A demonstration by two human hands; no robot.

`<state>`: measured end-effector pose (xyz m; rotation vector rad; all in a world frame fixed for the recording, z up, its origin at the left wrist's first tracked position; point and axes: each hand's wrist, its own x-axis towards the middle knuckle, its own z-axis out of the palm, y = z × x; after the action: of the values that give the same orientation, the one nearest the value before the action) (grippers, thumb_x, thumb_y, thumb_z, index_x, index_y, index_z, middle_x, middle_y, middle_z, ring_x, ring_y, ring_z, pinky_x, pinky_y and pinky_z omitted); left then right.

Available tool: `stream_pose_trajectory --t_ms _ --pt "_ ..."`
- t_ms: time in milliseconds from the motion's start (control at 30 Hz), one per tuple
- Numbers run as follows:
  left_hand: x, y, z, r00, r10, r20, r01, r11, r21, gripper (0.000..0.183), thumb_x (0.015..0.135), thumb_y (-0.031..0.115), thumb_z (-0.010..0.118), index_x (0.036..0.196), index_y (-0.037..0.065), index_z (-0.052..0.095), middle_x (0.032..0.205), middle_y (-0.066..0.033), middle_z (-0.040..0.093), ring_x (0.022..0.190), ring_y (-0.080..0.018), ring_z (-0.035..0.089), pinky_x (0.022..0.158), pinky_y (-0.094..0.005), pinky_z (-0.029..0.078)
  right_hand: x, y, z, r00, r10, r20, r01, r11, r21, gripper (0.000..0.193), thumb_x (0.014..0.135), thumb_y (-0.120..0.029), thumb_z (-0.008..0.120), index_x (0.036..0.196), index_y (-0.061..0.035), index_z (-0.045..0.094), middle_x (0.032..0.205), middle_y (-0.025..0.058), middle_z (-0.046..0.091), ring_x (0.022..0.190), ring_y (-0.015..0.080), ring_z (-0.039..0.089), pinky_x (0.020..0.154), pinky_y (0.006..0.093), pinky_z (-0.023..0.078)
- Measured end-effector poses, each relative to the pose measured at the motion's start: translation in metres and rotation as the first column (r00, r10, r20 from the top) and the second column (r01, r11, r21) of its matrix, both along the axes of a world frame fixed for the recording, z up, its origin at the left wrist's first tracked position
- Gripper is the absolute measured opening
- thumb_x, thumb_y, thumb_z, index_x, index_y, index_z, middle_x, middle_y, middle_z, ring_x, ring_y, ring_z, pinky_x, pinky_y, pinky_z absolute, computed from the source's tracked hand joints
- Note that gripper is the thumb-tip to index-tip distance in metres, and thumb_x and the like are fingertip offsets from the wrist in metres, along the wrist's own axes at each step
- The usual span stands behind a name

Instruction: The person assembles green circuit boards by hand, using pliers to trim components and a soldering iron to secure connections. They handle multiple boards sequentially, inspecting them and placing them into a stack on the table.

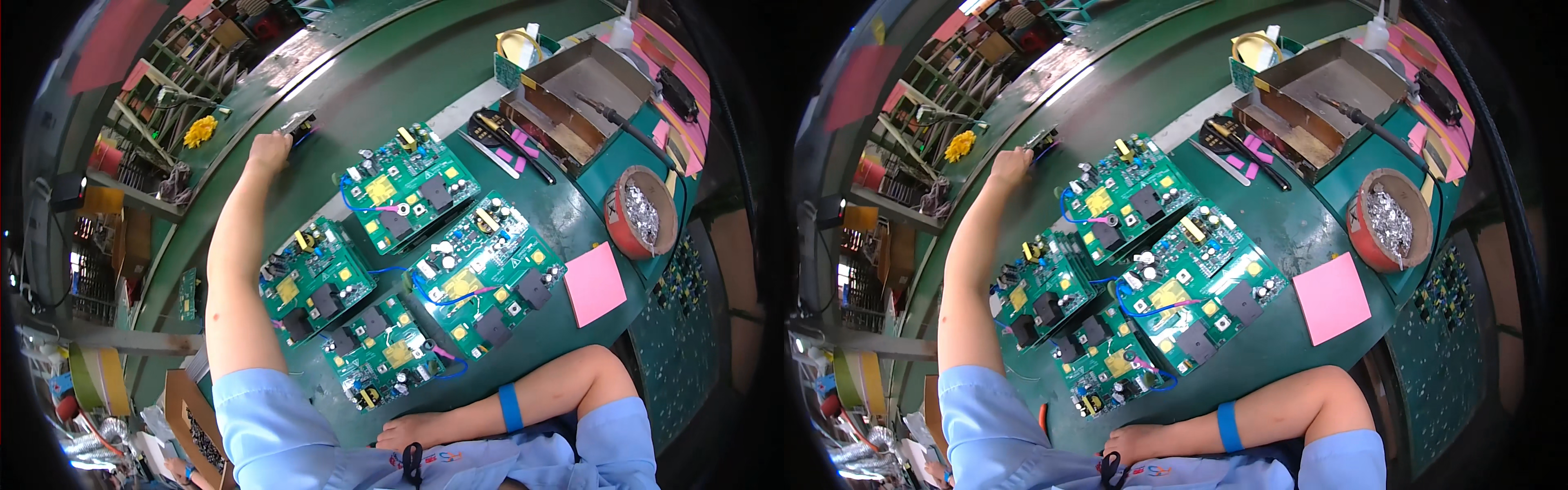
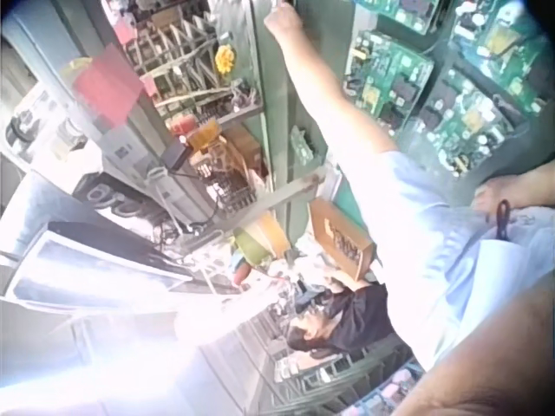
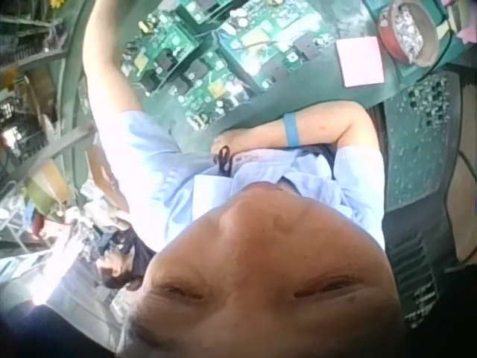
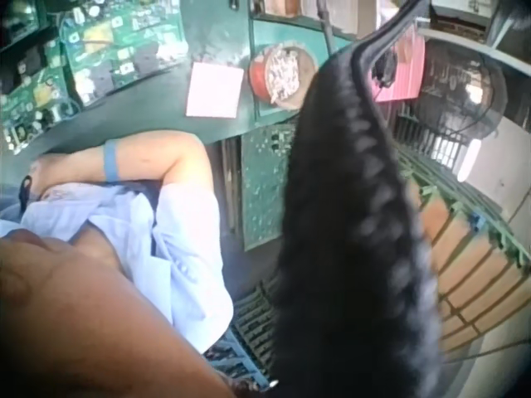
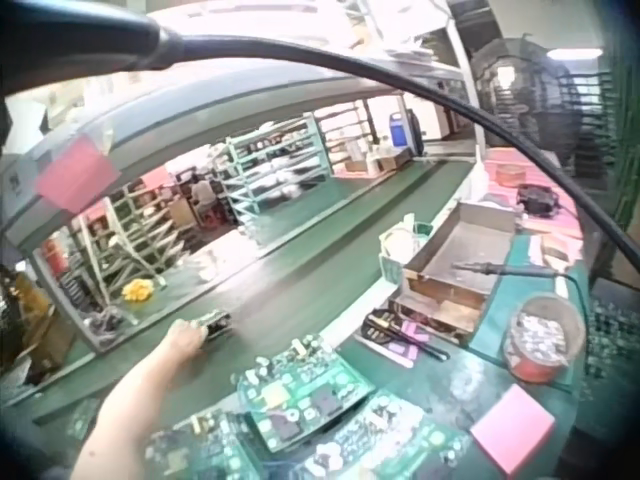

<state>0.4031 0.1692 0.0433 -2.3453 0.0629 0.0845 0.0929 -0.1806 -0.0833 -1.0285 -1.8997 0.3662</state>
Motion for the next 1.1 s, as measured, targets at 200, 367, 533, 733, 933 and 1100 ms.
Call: stream_pose_trajectory --t_ms 200,367,533,733,933,1100 --pt "-0.046 0.011 0.052 0.911 0.323 0.258 -0.186 0.878 -0.441 0.035 0.07 0.008 0.051 0.103 0.004 0.043 0.09 -0.0192 0.057 0.082 -0.0335 0.056 0.071 -0.04 0.045 0.01 -0.003 0.014 0.97 -0.03 0.242 0.006 0.995 0.102 0.012 0.066 -0.012 0.05 0.074 -0.0038 0.051 0.084 0.0065 0.048 0.084 0.0183 0.048 0.073 0.0253 0.039" --pt "-0.095 0.034 0.062 0.824 0.506 0.257 -0.334 0.799 -0.501 0.027 0.065 0.009 0.056 0.092 0.005 0.055 0.094 -0.0161 0.057 0.089 -0.0297 0.055 0.076 -0.0379 0.044 0.014 -0.01 0.03 0.979 -0.051 0.199 0.021 0.989 0.15 0.004 0.063 -0.011 0.051 0.063 -0.007 0.05 0.074 0.0035 0.048 0.077 0.0168 0.05 0.068 0.0255 0.039" --pt "-0.166 0.023 0.099 0.744 0.558 0.369 -0.352 0.796 -0.493 0.027 0.065 0.011 0.055 0.091 0.008 0.058 0.092 -0.0138 0.058 0.087 -0.0282 0.056 0.074 -0.0367 0.045 0.019 -0.013 0.036 0.975 0.064 0.212 -0.082 0.993 0.08 0.016 0.062 -0.009 0.053 0.078 -0.0041 0.054 0.08 0.0066 0.05 0.084 0.02 0.05 0.072 0.0284 0.039" --pt "-0.286 -0.011 0.135 0.613 0.489 0.621 -0.085 0.822 -0.563 0.029 0.064 0.016 0.054 0.091 0.008 0.06 0.084 -0.0156 0.06 0.079 -0.03 0.057 0.074 -0.0368 0.044 0.019 -0.015 0.042 0.971 0.039 0.237 -0.063 0.994 0.093 0.018 0.065 -0.011 0.057 0.081 -0.0042 0.053 0.083 0.0086 0.052 0.084 0.0221 0.051 0.073 0.0313 0.041" --pt "-0.404 -0.08 0.123 0.47 0.671 0.574 0.396 0.421 -0.816 0.023 0.067 0.009 0.054 0.086 -0.002 0.057 0.065 -0.0041 0.056 0.06 -0.0085 0.051 0.057 -0.0218 0.04 0.023 -0.017 0.091 0.852 0.078 -0.518 -0.264 0.919 -0.294 0.03 0.079 -0.022 0.053 0.101 -0.0014 0.05 0.097 0.0138 0.054 0.089 0.0249 0.055 0.076 0.0338 0.045" --pt "-0.437 -0.157 0.08 0.325 0.501 0.802 0.527 0.608 -0.594 0.024 0.066 0.001 0.056 0.09 -0.002 0.056 0.072 -0.0058 0.057 0.065 -0.0102 0.053 0.058 -0.0215 0.042 0.048 0.002 0.143 0.202 -0.1 -0.974 -0.662 0.719 -0.212 0.062 0.084 -0.048 0.034 0.121 0.0014 0.029 0.103 0.0206 0.051 0.097 0.0293 0.052 0.078 0.0406 0.046"
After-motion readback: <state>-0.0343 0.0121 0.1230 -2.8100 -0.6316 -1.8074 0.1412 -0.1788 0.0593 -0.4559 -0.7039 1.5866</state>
